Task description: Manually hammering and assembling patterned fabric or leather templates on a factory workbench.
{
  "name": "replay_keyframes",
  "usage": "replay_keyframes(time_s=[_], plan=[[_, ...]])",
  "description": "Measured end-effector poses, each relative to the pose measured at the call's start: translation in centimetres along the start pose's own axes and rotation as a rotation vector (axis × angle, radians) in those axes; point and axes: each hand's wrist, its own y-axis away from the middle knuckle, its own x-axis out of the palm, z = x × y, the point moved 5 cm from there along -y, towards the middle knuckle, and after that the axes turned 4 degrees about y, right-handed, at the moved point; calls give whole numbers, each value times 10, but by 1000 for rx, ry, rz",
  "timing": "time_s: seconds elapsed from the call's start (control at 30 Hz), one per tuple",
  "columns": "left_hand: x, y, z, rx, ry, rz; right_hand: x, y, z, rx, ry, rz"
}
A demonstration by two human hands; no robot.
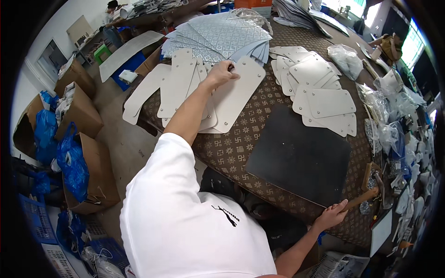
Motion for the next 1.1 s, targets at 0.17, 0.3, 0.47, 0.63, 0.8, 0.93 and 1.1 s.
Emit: replay_keyframes(time_s=[0.17,0.3,0.47,0.63,0.8,0.93,1.1], plan=[[25,43,-175,497,114,132,0,6,2,22,-26,55],[124,76,-240,702,88,476,2,20,14,36,-25,71],[207,104,-240,565,259,525,-6,48,39,102,-49,86],[151,112,-193,313,743,586,-51,79,66,-150,-115,159],[121,104,-150,306,712,353,-41,88,90,-111,-23,279],[141,107,-137,298,713,379,1,102,83,78,65,426],[159,113,-131,311,589,385,47,114,91,165,269,454]])
